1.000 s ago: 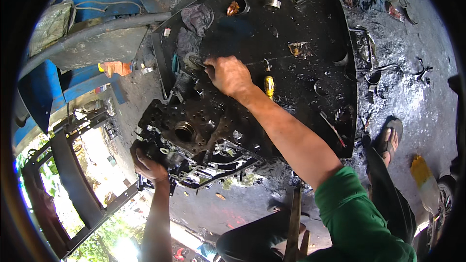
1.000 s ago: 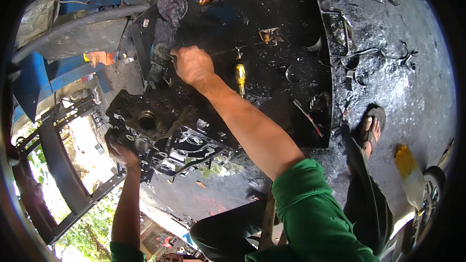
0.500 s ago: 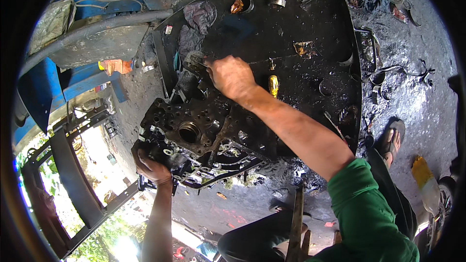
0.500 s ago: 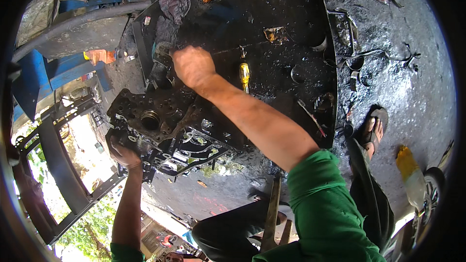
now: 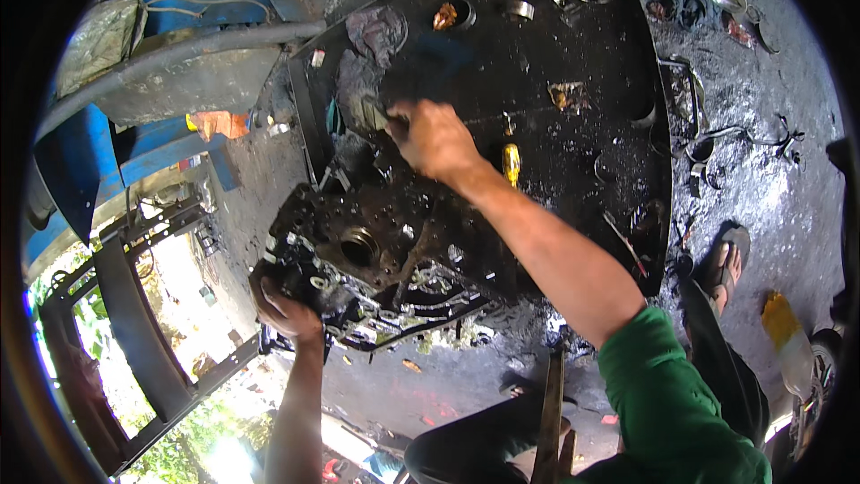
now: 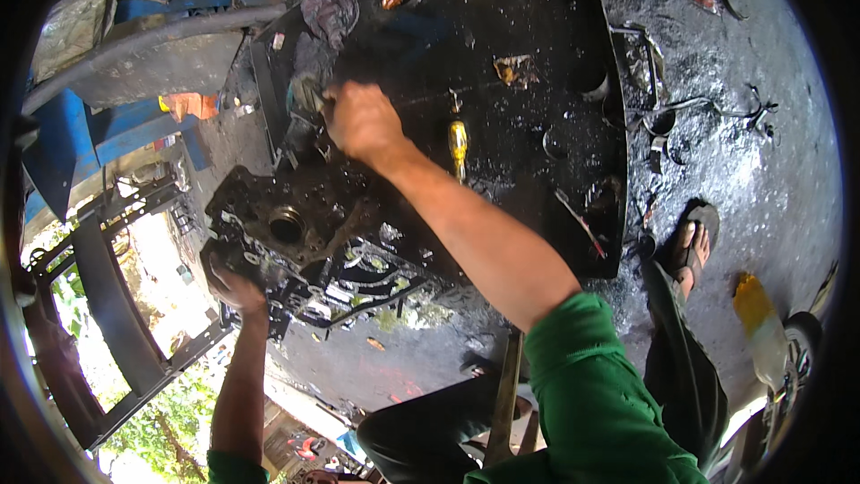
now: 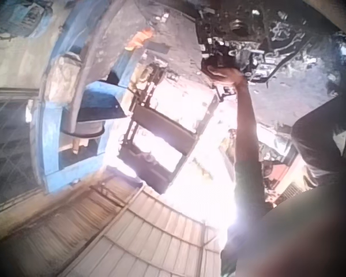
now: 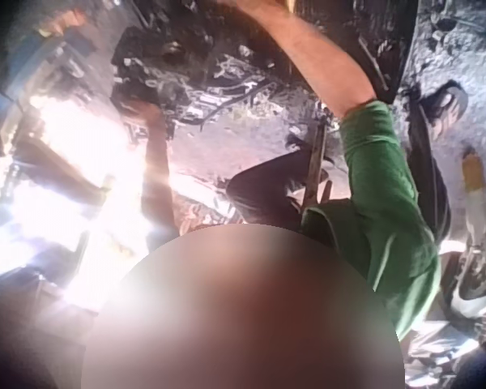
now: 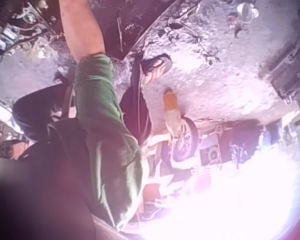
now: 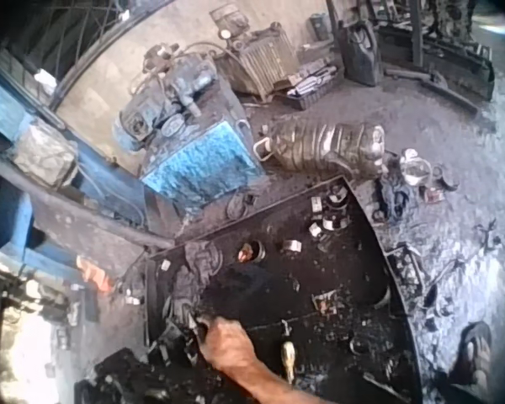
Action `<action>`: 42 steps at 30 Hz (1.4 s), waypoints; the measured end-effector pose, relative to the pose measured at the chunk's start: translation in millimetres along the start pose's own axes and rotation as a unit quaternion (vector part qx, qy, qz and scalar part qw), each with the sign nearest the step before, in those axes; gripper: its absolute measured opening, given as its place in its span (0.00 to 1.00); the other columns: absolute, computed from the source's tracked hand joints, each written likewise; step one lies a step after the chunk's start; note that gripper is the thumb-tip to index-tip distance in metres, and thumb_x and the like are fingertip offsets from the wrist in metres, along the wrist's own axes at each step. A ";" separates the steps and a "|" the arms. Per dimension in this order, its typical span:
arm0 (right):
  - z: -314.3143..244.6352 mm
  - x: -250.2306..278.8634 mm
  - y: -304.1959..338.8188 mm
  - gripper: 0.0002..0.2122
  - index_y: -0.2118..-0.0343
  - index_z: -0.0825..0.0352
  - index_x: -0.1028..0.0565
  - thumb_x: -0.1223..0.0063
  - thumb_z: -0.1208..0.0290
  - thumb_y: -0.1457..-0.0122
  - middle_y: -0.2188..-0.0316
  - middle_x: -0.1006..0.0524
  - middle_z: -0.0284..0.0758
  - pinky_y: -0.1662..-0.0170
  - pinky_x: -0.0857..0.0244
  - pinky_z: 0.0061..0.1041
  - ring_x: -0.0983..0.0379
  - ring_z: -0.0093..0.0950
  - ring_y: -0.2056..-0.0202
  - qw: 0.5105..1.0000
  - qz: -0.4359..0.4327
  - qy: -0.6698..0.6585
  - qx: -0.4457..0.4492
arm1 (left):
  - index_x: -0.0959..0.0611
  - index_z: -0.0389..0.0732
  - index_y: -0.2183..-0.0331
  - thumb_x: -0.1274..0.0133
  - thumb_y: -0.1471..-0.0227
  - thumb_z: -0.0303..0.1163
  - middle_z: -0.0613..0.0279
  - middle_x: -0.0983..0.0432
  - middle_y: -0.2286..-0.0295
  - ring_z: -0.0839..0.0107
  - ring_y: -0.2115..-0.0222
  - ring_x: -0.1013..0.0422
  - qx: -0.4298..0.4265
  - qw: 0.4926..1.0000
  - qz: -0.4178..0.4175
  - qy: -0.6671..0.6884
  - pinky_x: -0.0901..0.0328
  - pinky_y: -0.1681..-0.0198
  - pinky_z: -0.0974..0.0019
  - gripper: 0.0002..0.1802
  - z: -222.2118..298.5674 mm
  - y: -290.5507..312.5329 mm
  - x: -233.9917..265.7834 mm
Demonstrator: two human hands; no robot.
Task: The person scrubs the surface of a disassembled engine block with a brush and a rag, removing grime and oil. The person repeatedly wipes different areas of the engine block, focusing on the top surface and cylinder openings.
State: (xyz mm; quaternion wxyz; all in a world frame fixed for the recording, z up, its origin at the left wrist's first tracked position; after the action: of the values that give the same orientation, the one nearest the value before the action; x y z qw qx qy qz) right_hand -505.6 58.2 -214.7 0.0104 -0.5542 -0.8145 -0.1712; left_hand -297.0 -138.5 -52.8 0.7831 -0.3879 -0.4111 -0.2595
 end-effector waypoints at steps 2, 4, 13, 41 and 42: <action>0.2 -2.9 -0.4 0.13 0.58 0.65 0.22 0.46 0.64 0.43 0.65 0.21 0.48 0.52 0.32 0.38 0.25 0.45 0.59 0.999 0.010 -0.034 0.010 | 0.21 0.31 0.60 0.63 0.41 0.43 0.48 0.24 0.68 0.58 0.68 0.28 0.004 0.999 0.003 0.032 0.34 0.62 0.57 0.25 -2.4 -1.3 0.2; 1.3 -6.5 -2.6 0.13 0.57 0.65 0.23 0.46 0.65 0.43 0.65 0.21 0.49 0.52 0.32 0.39 0.24 0.46 0.59 0.999 0.021 -0.029 0.005 | 0.21 0.31 0.60 0.64 0.41 0.43 0.48 0.24 0.68 0.57 0.67 0.28 0.021 1.000 0.003 0.006 0.34 0.62 0.57 0.25 -5.3 -2.7 1.1; -30.2 -9.5 25.9 0.11 0.60 0.63 0.22 0.46 0.65 0.43 0.68 0.21 0.50 0.57 0.29 0.40 0.22 0.44 0.64 0.990 -0.137 0.007 0.016 | 0.22 0.30 0.59 0.63 0.40 0.41 0.47 0.24 0.66 0.58 0.68 0.27 -0.013 0.998 -0.002 -0.064 0.32 0.63 0.57 0.24 -2.1 -1.4 1.8; 38.3 18.1 -25.6 0.17 0.49 0.56 0.26 0.54 0.68 0.43 0.63 0.21 0.32 0.54 0.29 0.34 0.23 0.34 0.58 0.864 -0.172 0.377 0.287 | 0.28 0.33 0.58 0.60 0.41 0.32 0.53 0.27 0.67 0.65 0.69 0.28 0.033 0.991 -0.047 0.122 0.30 0.69 0.65 0.14 -4.8 -0.6 1.4; 26.3 19.8 -18.5 0.20 0.47 0.55 0.28 0.53 0.69 0.44 0.73 0.22 0.33 0.65 0.27 0.32 0.23 0.34 0.67 0.867 -0.066 0.351 0.347 | 0.30 0.33 0.57 0.60 0.42 0.29 0.52 0.27 0.67 0.63 0.70 0.28 -0.053 0.997 -0.041 0.029 0.30 0.69 0.64 0.13 -0.1 -2.1 1.4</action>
State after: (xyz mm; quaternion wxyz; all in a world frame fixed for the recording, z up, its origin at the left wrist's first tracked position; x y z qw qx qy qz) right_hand -525.5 77.6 -240.2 0.4759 -0.3631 -0.7987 -0.0611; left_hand -297.8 -139.9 -50.8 0.7616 -0.4039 -0.3899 -0.3237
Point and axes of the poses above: each hand's wrist, its own y-axis away from the middle knuckle, its own x-axis out of the back of the hand, z = x × y, the point moved 3 cm from there along -y, towards the middle knuckle
